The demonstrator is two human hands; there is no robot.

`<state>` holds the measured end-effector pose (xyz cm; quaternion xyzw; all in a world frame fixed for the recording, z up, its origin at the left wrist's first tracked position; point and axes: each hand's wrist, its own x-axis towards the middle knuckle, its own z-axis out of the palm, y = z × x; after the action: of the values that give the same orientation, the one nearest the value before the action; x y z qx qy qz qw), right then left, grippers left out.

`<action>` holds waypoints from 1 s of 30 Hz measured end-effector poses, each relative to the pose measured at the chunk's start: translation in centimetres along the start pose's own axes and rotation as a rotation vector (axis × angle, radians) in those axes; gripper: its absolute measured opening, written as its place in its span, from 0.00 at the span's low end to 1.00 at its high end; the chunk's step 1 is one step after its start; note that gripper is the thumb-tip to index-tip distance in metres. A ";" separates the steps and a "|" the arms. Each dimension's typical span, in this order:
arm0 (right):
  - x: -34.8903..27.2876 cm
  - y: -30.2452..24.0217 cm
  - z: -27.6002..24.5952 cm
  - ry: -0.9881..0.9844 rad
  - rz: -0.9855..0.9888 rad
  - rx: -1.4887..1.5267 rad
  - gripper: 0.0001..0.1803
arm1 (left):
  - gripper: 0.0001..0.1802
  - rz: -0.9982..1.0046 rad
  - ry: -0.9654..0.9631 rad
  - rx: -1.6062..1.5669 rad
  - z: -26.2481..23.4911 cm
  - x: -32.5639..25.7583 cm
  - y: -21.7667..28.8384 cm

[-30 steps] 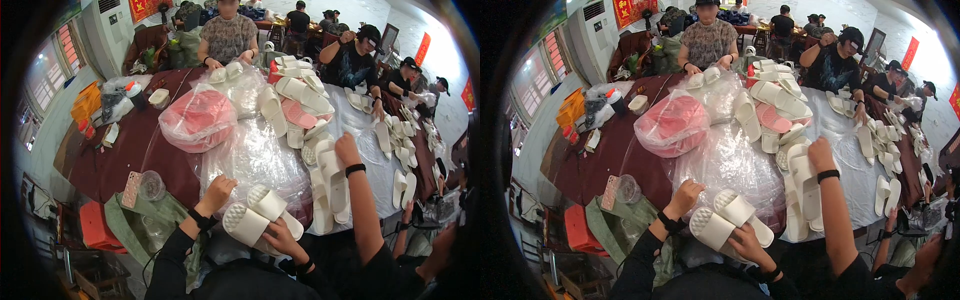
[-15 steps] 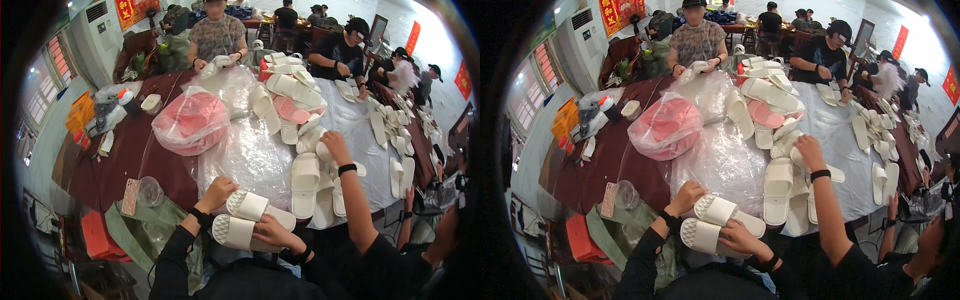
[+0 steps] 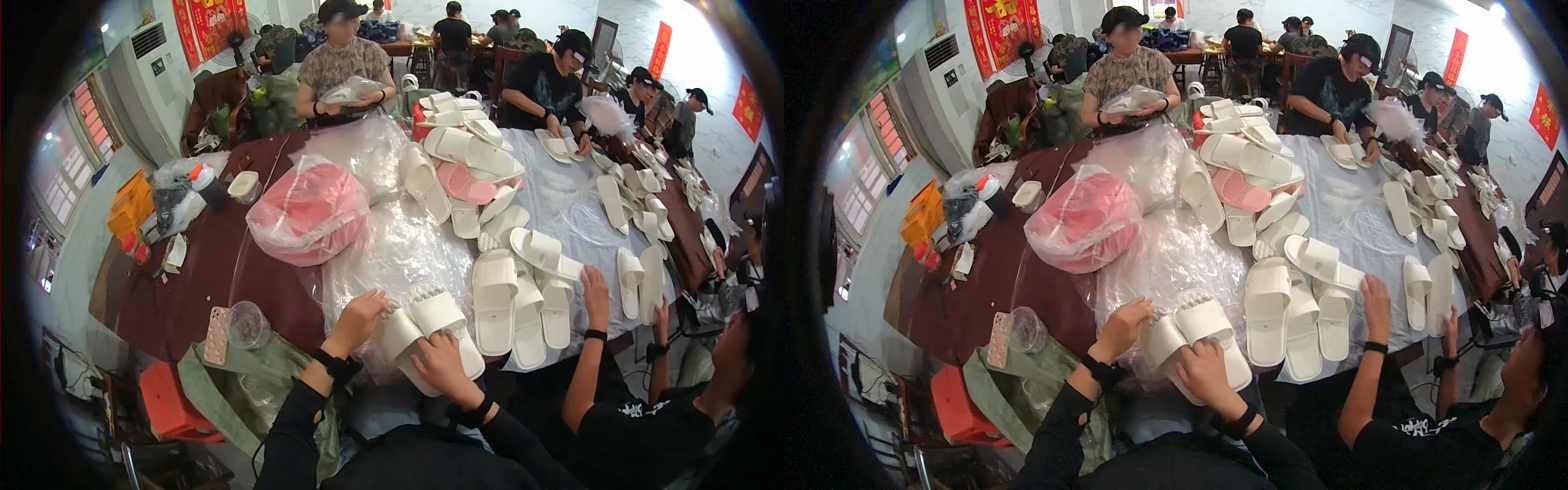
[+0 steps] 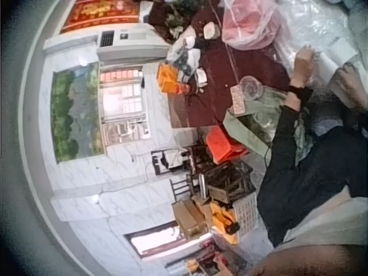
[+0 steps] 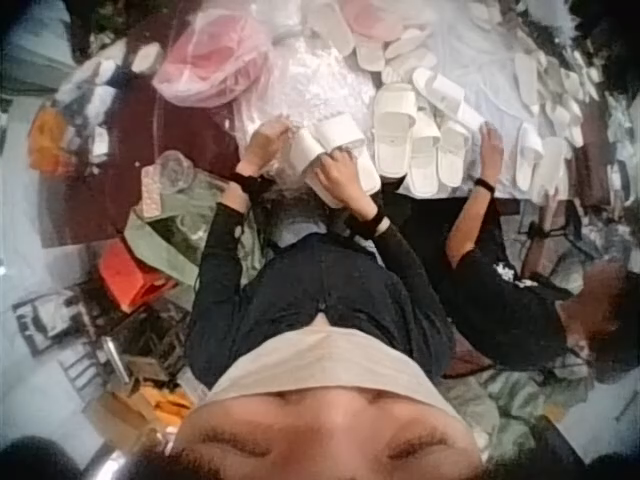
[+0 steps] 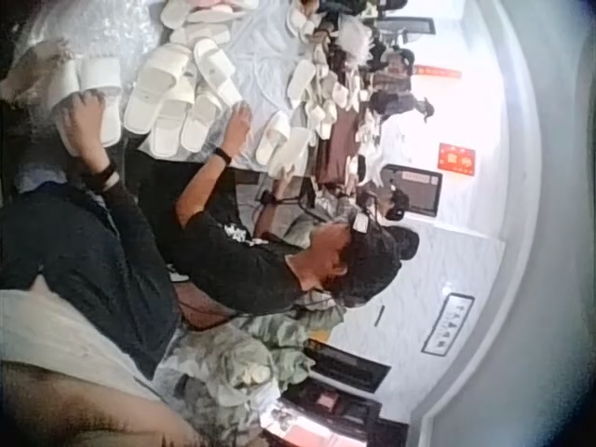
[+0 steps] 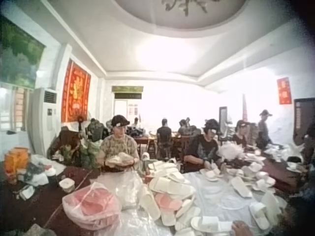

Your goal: Sorting white slippers and packing them into plastic bags at a large work table.

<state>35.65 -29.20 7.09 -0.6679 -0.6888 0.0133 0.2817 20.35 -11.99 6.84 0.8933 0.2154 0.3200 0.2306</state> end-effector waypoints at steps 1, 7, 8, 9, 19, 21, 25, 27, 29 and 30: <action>0.4 -0.4 0.3 0.003 -0.003 0.004 0.13 | 0.11 0.012 -0.002 0.058 -0.2 0.0 0.2; 1.9 -1.8 1.3 0.038 -0.009 -0.070 0.16 | 0.12 0.072 0.020 0.217 -0.8 -0.6 0.8; 2.1 -1.7 1.5 0.039 -0.013 -0.070 0.16 | 0.12 0.095 0.043 0.221 -0.8 -0.6 0.9; 2.3 -1.5 1.9 0.032 -0.009 -0.113 0.18 | 0.12 0.093 0.046 0.223 -0.8 -0.5 1.0; 5.5 -1.3 3.8 0.040 0.055 -0.164 0.20 | 0.14 -0.014 0.136 0.133 1.0 -1.9 0.9; 5.3 -1.4 3.5 0.037 0.075 -0.145 0.20 | 0.15 -0.090 0.170 0.066 1.6 -2.4 1.2; 3.9 -1.5 3.5 0.081 0.064 -0.128 0.20 | 0.21 -0.236 0.217 0.305 2.4 -3.2 2.2; 3.5 -1.7 3.4 0.078 0.088 -0.107 0.20 | 0.24 -0.307 0.216 0.330 3.1 -3.9 2.5; 3.6 -1.9 3.4 0.109 0.145 -0.062 0.20 | 0.27 -0.369 0.388 0.096 3.8 -4.2 2.2; 3.8 -1.9 3.3 0.108 0.143 -0.063 0.20 | 0.27 -0.371 0.390 0.095 4.1 -4.5 2.1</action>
<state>32.79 -24.70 6.44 -0.7237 -0.6232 -0.0244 0.2955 20.41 -17.20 3.07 0.7698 0.4306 0.4279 0.1971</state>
